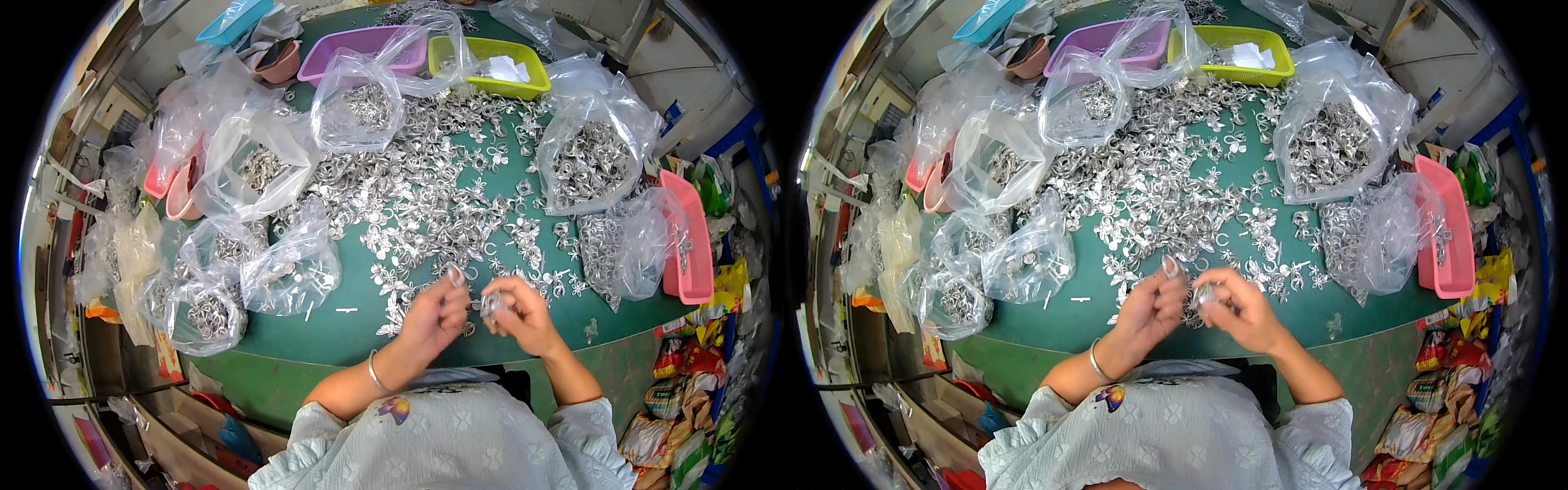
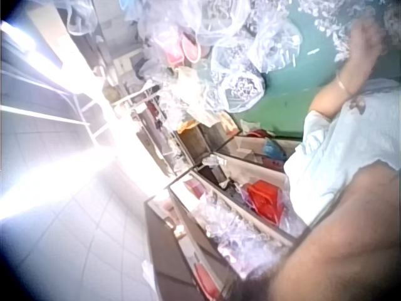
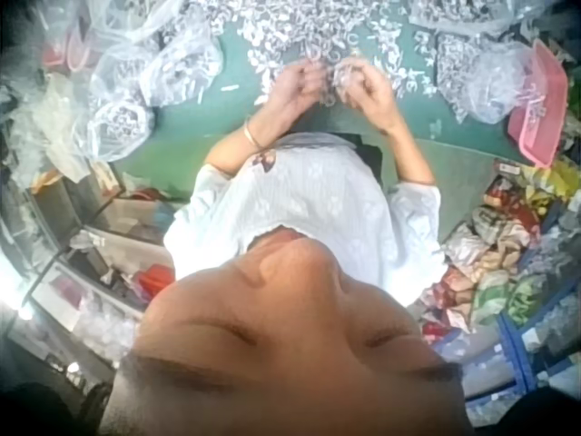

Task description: The person sorts small silver metal charms and components on a green table, picking up items from a large pile and placing them into clear plastic bags. The person handles various shapes, including butterflies and flowers, and occasionally moves bags to organize the workspace.

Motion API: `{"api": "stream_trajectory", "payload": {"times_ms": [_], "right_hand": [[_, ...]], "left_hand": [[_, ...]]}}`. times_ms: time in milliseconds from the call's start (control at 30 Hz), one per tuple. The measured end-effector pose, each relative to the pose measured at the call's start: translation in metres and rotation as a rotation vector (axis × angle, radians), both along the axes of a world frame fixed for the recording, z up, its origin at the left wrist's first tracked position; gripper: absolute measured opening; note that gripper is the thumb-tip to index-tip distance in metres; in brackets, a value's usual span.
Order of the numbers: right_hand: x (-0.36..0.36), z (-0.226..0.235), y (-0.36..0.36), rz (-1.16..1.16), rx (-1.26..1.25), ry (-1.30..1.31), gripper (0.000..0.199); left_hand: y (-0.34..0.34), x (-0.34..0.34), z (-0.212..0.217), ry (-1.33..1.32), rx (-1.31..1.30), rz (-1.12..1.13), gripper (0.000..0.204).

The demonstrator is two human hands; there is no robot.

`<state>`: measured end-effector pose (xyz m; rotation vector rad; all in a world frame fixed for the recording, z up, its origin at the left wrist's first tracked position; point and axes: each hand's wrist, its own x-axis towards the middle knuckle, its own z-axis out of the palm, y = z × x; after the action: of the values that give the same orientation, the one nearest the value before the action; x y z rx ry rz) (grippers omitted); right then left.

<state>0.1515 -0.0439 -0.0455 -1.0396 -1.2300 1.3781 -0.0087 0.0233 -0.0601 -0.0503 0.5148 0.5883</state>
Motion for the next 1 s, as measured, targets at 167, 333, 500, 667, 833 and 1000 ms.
{"api": "stream_trajectory", "payload": {"times_ms": [167,333,500,667,833,1000], "right_hand": [[0.009,-0.009,0.002,0.112,-0.163,0.515,0.023],[0.019,-0.004,0.022,-0.422,-0.607,1.071,0.033],[0.059,-0.019,0.061,-0.326,-0.309,0.213,0.015],[0.077,-0.048,0.114,-0.531,0.386,-1.291,0.007],[0.098,-0.04,0.108,-0.444,-0.145,-0.587,0.007],[0.089,-0.016,0.09,-0.129,-0.103,-0.668,0.016]], "left_hand": [[0.027,-0.004,-0.024,0.423,0.481,0.043,0.019],[0.039,-0.04,-0.018,1.397,1.395,0.044,0.013],[0.018,-0.051,-0.016,1.212,1.354,-0.025,0.011],[0.003,-0.039,-0.014,1.057,1.383,-0.151,0.011],[0.003,-0.045,-0.013,1.001,1.289,-0.192,0.011],[-0.001,-0.05,-0.018,1.031,1.259,-0.205,0.012]]}}
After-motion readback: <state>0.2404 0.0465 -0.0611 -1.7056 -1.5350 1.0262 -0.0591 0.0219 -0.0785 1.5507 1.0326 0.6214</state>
